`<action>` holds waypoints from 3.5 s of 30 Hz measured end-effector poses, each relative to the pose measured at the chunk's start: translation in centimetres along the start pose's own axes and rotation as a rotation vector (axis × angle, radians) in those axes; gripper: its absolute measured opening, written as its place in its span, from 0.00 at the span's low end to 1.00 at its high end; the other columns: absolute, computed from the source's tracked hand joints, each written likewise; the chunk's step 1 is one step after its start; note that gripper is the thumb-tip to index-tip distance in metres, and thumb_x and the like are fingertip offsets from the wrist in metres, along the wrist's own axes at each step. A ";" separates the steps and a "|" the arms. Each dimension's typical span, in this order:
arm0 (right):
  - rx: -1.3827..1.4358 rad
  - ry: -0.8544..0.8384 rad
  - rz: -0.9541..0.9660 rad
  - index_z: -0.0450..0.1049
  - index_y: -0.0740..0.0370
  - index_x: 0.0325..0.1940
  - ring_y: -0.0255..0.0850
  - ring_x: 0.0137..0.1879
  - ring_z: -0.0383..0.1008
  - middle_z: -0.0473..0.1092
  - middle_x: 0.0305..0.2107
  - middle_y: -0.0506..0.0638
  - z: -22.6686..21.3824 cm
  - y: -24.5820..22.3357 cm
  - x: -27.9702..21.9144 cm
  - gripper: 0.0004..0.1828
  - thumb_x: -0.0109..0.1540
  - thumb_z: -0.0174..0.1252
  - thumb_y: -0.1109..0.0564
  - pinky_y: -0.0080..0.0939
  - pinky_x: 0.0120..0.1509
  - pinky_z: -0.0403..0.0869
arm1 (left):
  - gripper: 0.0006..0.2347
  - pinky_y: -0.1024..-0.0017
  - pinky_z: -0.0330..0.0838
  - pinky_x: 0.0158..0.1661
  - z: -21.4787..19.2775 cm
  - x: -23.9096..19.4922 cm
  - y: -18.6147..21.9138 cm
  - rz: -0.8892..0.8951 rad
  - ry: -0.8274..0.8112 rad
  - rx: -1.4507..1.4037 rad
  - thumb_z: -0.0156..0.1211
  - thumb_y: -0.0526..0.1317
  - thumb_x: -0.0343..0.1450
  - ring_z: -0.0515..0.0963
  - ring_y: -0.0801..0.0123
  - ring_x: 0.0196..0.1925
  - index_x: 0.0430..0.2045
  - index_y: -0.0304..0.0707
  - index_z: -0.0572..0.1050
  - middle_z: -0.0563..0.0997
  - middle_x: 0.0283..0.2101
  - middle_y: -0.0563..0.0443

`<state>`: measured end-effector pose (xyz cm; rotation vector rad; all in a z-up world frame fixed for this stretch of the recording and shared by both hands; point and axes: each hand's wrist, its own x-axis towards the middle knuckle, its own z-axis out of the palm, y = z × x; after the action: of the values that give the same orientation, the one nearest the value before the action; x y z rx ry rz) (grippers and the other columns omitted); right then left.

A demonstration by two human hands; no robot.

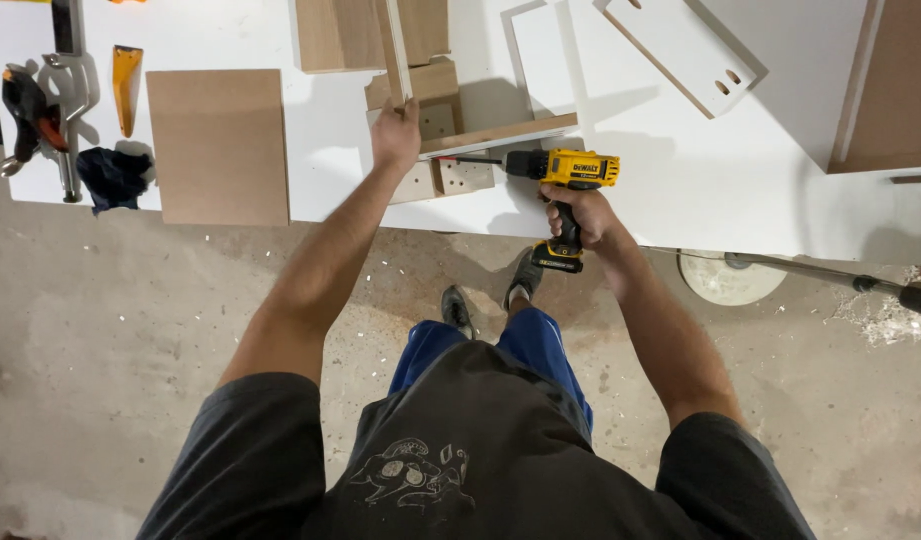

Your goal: Assembling wooden drawer components by aligning panels and fastening them with a power drill and screws

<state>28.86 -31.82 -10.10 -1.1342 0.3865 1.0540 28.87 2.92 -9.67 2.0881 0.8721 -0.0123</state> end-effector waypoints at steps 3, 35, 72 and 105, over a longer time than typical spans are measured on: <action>0.028 -0.032 0.028 0.71 0.59 0.40 0.34 0.20 0.63 0.65 0.18 0.47 -0.2 -0.3 0.2 0.10 0.62 0.65 0.53 0.32 0.22 0.65 | 0.16 0.54 0.70 0.38 -0.5 -0.7 0.9 -0.034 -0.020 -0.020 0.44 0.54 0.74 0.78 0.56 0.34 0.27 0.42 0.69 0.79 0.28 0.49; 0.029 0.048 0.005 0.73 0.65 0.36 0.40 0.20 0.67 0.65 0.16 0.51 0.7 -0.2 0.2 0.10 0.62 0.67 0.57 0.40 0.26 0.70 | 0.25 0.44 0.71 0.55 0.6 -1.3 0.3 0.036 0.037 0.068 0.42 0.52 0.75 0.79 0.34 0.55 0.53 0.23 0.72 0.80 0.46 0.24; -0.639 0.184 -0.458 0.79 0.61 0.20 0.43 0.30 0.77 0.75 0.20 0.54 7.2 18.7 -19.5 0.26 0.68 0.60 0.44 0.42 0.46 0.74 | 0.10 0.54 0.74 0.63 -4.9 -24.2 -17.2 -0.524 -0.288 -1.302 0.57 0.32 0.77 0.76 0.49 0.63 0.50 0.25 0.71 0.77 0.56 0.32; -0.518 -0.157 -0.874 0.66 0.66 0.28 0.39 0.30 0.75 0.68 0.21 0.50 5.4 21.4 -22.9 0.15 0.67 0.60 0.61 0.35 0.47 0.74 | 0.08 0.68 0.89 0.36 -10.4 -23.0 -5.8 -0.202 -0.569 -1.328 0.63 0.38 0.74 0.88 0.57 0.40 0.44 0.35 0.78 0.86 0.38 0.42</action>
<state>-1.64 -37.44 -2.96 -1.4586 -0.5162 0.4494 5.01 -0.68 -0.12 0.6820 0.4729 -0.0996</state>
